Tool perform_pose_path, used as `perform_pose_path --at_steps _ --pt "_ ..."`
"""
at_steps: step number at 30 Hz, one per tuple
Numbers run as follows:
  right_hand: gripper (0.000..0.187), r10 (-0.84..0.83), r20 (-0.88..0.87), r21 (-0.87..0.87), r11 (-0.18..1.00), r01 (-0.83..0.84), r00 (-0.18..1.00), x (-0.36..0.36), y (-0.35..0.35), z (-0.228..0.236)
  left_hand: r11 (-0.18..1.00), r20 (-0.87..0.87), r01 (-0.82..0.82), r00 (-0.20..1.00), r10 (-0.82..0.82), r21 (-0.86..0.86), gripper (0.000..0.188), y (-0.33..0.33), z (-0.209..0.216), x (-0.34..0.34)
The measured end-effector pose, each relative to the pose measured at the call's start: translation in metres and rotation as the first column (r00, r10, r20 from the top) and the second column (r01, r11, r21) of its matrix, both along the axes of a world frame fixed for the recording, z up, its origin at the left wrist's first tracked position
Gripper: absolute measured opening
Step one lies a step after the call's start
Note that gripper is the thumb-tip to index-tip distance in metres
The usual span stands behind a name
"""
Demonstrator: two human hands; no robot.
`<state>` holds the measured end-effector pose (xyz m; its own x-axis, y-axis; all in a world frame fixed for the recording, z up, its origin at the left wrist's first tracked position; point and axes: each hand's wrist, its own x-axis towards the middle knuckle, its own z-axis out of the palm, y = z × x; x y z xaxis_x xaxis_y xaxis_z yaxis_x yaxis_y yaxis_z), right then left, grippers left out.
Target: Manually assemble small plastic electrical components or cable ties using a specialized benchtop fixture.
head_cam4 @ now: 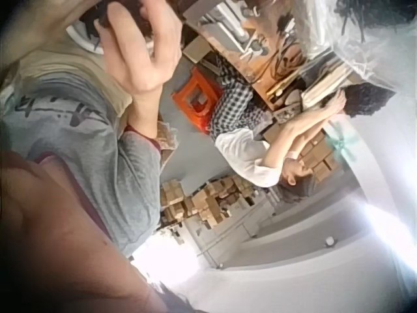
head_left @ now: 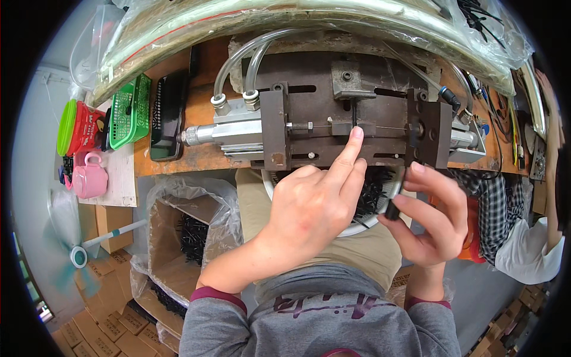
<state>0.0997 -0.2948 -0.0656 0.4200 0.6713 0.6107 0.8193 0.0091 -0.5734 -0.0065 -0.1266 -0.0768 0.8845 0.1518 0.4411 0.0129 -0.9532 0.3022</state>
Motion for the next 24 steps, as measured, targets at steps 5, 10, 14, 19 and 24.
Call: perform_pose_path --at_steps 5,10,14,19,24 --pt "0.032 -0.066 0.095 -0.110 0.991 0.076 0.993 0.004 0.018 0.002 0.999 0.083 0.038 0.996 -0.035 -0.028 0.028 0.007 -0.010 -0.001" --pt "0.021 0.037 0.308 -0.261 0.964 0.047 0.951 0.010 0.031 -0.003 0.969 -0.059 0.189 0.978 -0.200 -0.158 0.028 0.013 0.010 -0.030" --pt "0.022 -0.019 0.382 -0.319 0.936 0.151 0.924 -0.004 0.043 -0.005 0.870 0.038 0.235 0.969 -0.243 -0.433 0.030 0.017 0.021 -0.047" --pt "0.024 -0.016 0.399 -0.441 0.873 0.207 0.917 -0.010 0.052 0.011 0.398 0.372 0.316 0.926 0.069 -0.861 0.026 0.003 0.073 -0.068" --pt "0.024 -0.038 0.448 -0.426 0.869 0.251 0.893 -0.008 0.050 0.004 -0.057 0.592 0.643 0.734 0.332 -0.764 0.014 -0.017 0.122 -0.082"
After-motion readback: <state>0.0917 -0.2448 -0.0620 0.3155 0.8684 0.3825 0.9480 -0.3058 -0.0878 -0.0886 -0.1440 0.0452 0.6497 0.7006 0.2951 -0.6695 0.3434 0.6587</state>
